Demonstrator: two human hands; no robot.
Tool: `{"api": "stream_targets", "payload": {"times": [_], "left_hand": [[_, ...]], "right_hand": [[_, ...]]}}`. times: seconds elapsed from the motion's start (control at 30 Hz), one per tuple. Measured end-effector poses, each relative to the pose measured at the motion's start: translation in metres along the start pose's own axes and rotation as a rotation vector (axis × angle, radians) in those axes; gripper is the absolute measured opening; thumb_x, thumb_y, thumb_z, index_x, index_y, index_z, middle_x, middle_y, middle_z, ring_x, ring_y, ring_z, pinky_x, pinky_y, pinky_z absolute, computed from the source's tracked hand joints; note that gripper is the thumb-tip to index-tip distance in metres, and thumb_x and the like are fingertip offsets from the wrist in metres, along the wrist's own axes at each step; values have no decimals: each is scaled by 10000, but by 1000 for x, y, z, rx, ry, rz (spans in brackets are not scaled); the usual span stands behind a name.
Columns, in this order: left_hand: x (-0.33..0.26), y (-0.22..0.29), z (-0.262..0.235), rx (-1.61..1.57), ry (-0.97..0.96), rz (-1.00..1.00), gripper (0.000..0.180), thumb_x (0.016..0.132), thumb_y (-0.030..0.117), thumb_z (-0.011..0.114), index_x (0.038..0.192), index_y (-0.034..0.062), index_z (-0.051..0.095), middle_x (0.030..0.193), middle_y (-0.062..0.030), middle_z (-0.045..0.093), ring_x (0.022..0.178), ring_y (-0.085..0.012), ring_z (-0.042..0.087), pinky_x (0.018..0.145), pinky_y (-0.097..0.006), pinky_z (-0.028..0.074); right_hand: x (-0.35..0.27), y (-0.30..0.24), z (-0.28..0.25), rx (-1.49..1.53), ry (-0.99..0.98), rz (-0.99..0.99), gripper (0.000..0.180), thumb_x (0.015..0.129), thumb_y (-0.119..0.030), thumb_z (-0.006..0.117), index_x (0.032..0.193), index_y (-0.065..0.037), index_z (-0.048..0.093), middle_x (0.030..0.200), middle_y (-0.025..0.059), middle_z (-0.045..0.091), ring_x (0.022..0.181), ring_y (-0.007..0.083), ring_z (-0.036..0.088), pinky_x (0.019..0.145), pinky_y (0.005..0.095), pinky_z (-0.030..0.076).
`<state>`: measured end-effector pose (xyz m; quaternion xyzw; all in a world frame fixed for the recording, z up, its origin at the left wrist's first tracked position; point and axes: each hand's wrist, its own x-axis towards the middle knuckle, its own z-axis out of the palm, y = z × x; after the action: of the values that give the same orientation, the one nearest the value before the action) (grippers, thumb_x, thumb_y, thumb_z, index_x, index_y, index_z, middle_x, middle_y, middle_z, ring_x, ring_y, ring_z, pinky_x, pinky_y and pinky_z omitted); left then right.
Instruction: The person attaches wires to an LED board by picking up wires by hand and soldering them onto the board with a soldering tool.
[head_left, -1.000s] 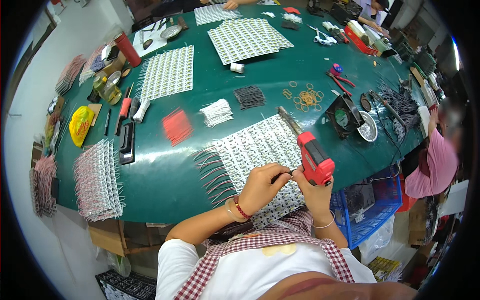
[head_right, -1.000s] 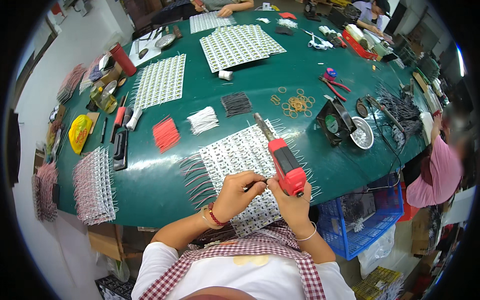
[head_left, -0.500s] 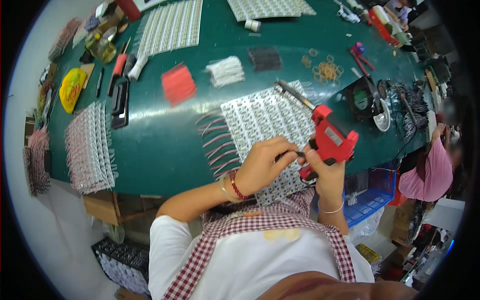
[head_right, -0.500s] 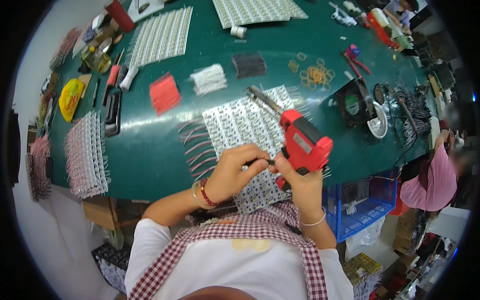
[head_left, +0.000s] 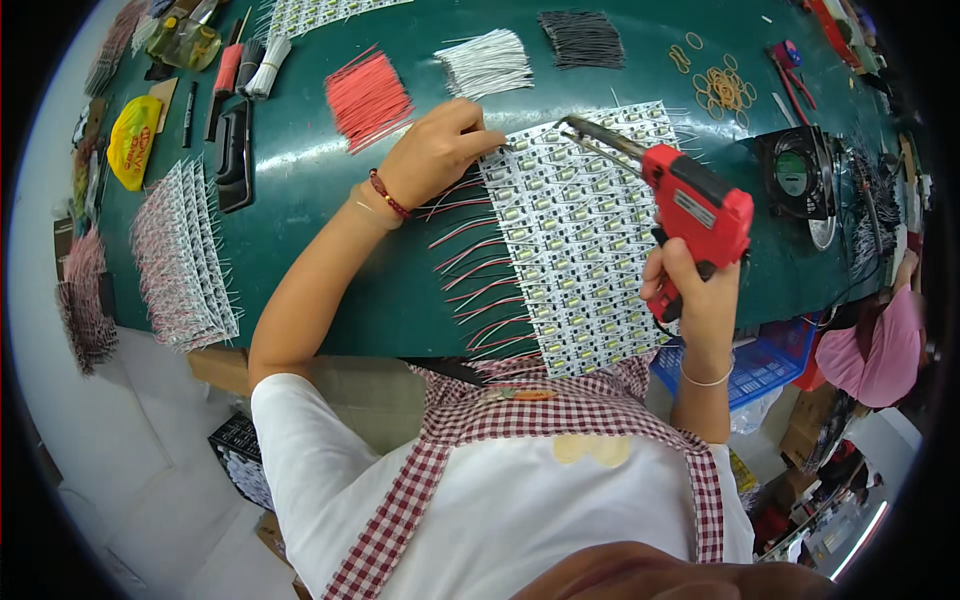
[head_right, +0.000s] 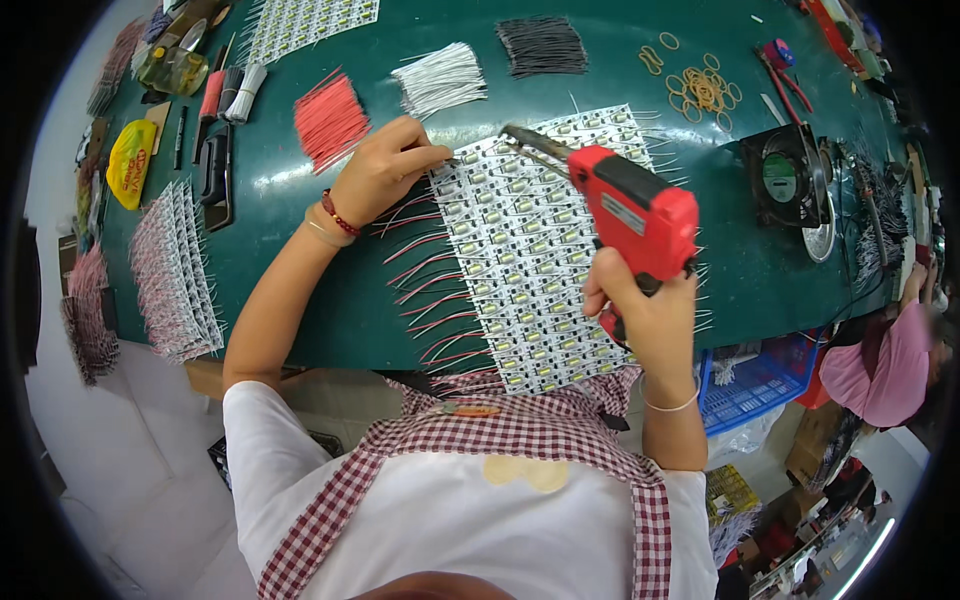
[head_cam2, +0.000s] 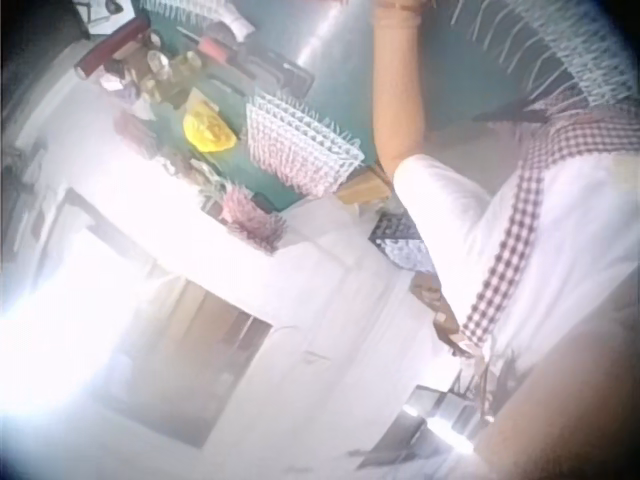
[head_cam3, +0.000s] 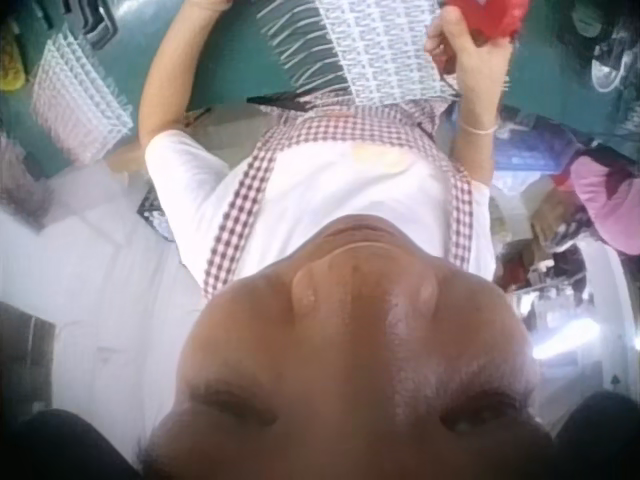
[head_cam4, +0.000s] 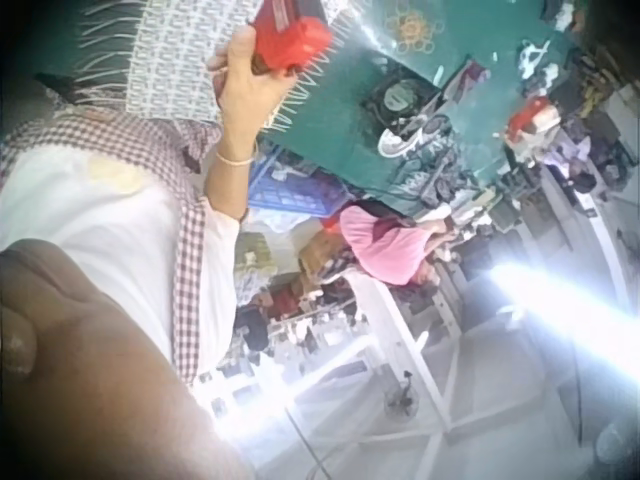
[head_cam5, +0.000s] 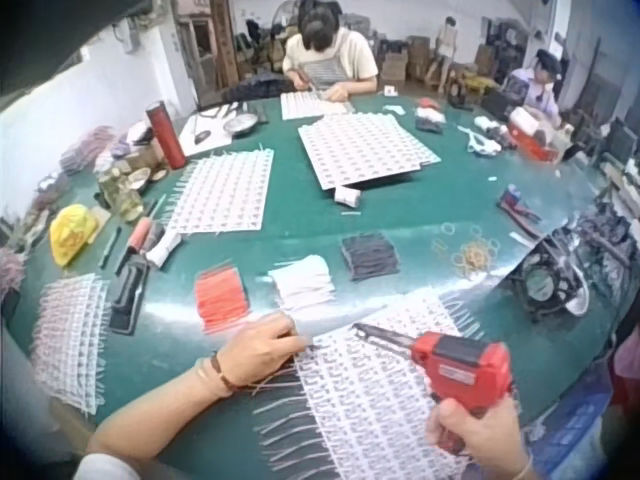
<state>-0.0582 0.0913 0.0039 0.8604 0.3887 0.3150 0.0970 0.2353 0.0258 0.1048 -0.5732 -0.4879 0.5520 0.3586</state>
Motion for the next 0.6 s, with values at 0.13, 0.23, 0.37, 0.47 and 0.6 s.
{"api": "stream_targets", "payload": {"times": [0.13, 0.23, 0.37, 0.47, 0.6], "left_hand": [[-5, -6, 5, -7, -5, 33, 273, 680, -29, 644, 924, 89, 674, 752, -51, 509, 692, -218, 521, 591, -324, 441], [-6, -7, 7, 17, 15, 25, 292, 669, -38, 628, 928, 88, 676, 756, -53, 510, 696, -218, 524, 592, -325, 442], [-8, -11, 9, 14, 49, 49, 292, 666, -49, 613, 925, 76, 661, 782, -56, 530, 714, -222, 533, 602, -327, 442], [-6, -18, 7, 10, 46, 66, 290, 663, -56, 603, 918, 74, 648, 805, -55, 544, 743, -227, 538, 643, -338, 440], [-3, -22, 8, 18, -31, 117, 297, 648, -56, 604, 908, 82, 641, 822, -48, 548, 783, -236, 539, 696, -347, 429]], "right_hand": [[4, 12, 16, 50, -14, 76, 172, 842, -170, 673, 840, -10, 610, 600, 14, 583, 448, 62, 528, 416, 207, 411], [6, 15, 24, 32, -26, 106, 179, 835, -172, 682, 837, -10, 606, 591, 6, 575, 440, 52, 513, 402, 199, 398], [7, 15, 32, -6, -19, 103, 174, 829, -166, 688, 829, -15, 600, 585, -2, 569, 434, 46, 503, 392, 194, 388], [6, 11, 35, 5, 3, 139, 166, 827, -157, 687, 820, -17, 598, 587, -4, 570, 431, 44, 501, 390, 192, 384], [4, 10, 37, 16, 24, 136, 162, 826, -154, 688, 812, -20, 599, 586, -4, 571, 429, 44, 501, 388, 191, 380]]}}
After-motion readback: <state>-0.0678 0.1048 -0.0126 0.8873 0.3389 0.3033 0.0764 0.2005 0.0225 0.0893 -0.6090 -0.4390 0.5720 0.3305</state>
